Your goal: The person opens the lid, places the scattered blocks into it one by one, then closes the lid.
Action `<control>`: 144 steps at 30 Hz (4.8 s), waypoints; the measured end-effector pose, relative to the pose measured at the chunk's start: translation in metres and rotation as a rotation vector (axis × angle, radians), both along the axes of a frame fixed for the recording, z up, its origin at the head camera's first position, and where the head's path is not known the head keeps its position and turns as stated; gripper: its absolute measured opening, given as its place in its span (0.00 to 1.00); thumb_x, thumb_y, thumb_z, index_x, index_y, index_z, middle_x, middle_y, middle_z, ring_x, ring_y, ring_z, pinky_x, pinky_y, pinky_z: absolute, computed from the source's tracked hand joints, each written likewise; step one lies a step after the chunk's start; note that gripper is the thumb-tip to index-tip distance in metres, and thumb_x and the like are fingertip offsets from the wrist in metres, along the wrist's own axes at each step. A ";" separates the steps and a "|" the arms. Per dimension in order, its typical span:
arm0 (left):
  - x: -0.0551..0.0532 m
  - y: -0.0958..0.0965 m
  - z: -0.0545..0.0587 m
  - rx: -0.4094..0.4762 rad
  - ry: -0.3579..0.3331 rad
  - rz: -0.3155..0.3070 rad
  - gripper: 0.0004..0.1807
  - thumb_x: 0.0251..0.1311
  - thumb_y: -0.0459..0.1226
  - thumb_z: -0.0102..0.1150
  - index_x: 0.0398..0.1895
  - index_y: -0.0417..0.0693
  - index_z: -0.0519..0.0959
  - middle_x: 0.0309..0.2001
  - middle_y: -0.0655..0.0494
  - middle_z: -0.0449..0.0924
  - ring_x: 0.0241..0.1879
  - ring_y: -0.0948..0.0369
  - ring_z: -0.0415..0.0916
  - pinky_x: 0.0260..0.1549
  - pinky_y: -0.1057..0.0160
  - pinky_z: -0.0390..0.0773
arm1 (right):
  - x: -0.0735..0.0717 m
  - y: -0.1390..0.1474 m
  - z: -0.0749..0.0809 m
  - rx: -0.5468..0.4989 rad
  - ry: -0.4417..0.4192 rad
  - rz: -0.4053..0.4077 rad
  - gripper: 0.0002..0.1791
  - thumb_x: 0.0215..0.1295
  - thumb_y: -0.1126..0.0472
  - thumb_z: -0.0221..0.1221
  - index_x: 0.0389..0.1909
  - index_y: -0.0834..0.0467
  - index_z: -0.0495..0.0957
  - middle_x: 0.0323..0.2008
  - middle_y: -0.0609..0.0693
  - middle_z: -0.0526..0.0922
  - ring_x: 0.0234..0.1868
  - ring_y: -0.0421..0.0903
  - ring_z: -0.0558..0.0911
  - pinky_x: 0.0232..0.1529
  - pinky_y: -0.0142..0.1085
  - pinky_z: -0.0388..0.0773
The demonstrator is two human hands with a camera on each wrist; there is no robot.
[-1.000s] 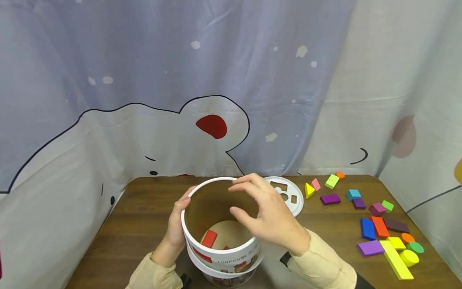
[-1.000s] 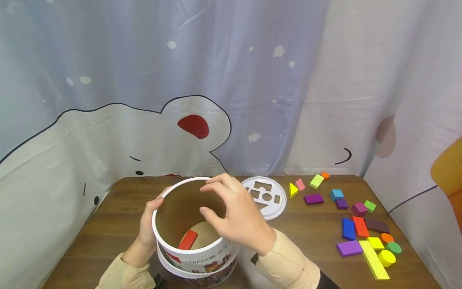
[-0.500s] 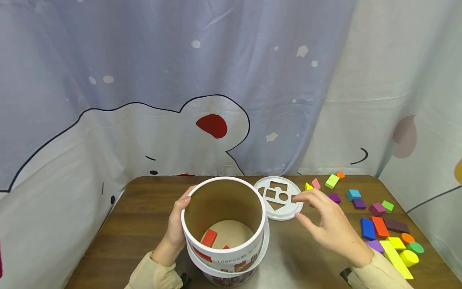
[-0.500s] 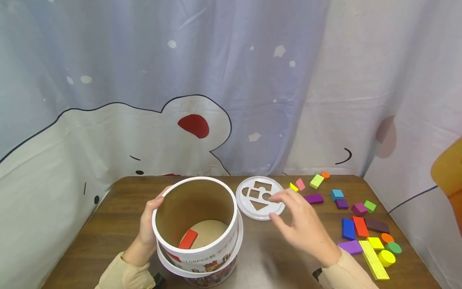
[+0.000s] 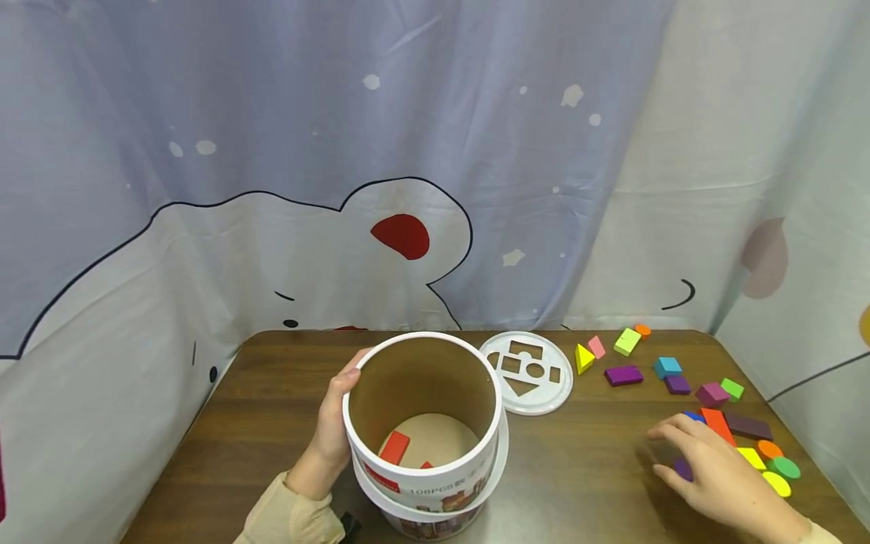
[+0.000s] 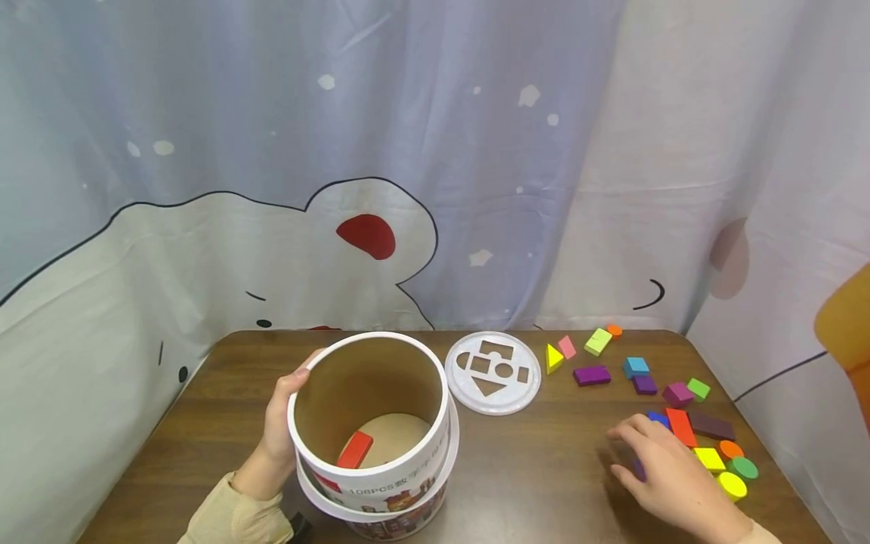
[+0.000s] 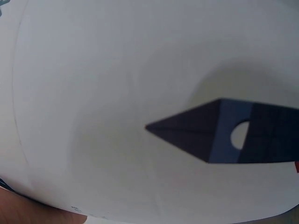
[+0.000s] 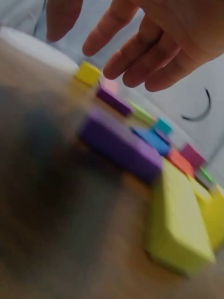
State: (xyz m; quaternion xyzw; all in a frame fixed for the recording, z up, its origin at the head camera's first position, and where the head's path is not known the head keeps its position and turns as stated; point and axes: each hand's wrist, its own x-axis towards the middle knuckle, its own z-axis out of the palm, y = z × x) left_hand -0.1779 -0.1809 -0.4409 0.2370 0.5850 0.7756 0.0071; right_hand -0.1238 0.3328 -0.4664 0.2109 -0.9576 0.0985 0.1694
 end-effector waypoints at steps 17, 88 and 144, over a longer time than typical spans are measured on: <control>0.008 0.004 0.013 -0.013 0.004 0.026 0.29 0.77 0.44 0.24 0.70 0.43 0.68 0.63 0.52 0.76 0.64 0.54 0.73 0.64 0.55 0.72 | 0.009 0.055 -0.020 0.153 -0.349 -0.136 0.29 0.46 0.60 0.80 0.52 0.52 0.83 0.43 0.43 0.81 0.45 0.46 0.83 0.45 0.48 0.84; 0.009 0.008 0.015 0.014 0.000 -0.006 0.27 0.76 0.46 0.25 0.68 0.48 0.69 0.60 0.62 0.77 0.62 0.62 0.73 0.62 0.57 0.74 | -0.046 -0.286 0.140 -0.276 -0.097 0.532 0.19 0.54 0.61 0.70 0.48 0.50 0.82 0.40 0.38 0.81 0.40 0.34 0.79 0.44 0.31 0.78; 0.010 0.006 0.016 -0.050 -0.002 0.041 0.30 0.77 0.45 0.22 0.69 0.40 0.67 0.61 0.57 0.76 0.65 0.52 0.71 0.65 0.53 0.72 | -0.043 -0.276 0.143 -0.256 -0.061 0.532 0.21 0.61 0.51 0.71 0.54 0.49 0.82 0.50 0.42 0.81 0.51 0.38 0.83 0.54 0.36 0.80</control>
